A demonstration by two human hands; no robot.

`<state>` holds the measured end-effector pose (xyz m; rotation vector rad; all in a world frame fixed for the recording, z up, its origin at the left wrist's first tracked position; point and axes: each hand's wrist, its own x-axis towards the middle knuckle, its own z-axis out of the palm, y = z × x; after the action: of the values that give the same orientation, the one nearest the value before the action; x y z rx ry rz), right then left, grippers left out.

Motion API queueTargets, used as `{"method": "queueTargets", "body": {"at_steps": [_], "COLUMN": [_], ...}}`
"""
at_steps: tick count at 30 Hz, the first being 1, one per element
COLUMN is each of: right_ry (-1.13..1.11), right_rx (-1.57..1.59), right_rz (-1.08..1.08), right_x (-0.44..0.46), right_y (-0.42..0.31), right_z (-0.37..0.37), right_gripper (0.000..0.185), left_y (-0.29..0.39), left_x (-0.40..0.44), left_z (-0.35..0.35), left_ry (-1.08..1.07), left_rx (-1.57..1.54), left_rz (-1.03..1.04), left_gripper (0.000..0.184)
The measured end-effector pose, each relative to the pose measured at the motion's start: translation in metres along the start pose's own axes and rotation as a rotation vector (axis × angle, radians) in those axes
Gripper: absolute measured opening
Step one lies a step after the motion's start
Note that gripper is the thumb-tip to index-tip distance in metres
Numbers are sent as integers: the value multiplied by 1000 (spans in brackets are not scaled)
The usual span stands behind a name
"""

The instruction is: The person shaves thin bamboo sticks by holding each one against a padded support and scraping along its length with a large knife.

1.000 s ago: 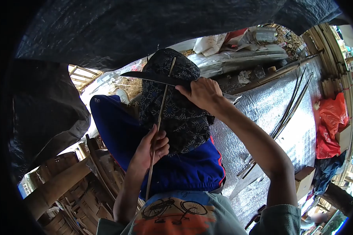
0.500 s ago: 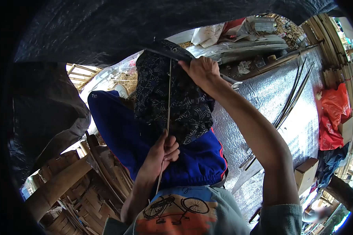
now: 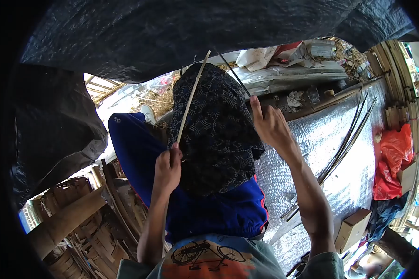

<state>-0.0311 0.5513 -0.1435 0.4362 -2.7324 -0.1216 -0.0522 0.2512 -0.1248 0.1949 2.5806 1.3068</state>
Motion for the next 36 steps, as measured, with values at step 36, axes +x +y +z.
{"method": "queueTargets", "body": {"at_steps": [36], "right_ry": [-501], "right_rx": [300], "right_rz": [317], "right_x": [55], "right_y": [-7], "right_z": [29], "right_gripper": [69], "left_y": [24], "left_x": [1], "left_z": [43], "left_ry": [58], "left_rx": [305], "left_rz": [193], "left_gripper": [17]}}
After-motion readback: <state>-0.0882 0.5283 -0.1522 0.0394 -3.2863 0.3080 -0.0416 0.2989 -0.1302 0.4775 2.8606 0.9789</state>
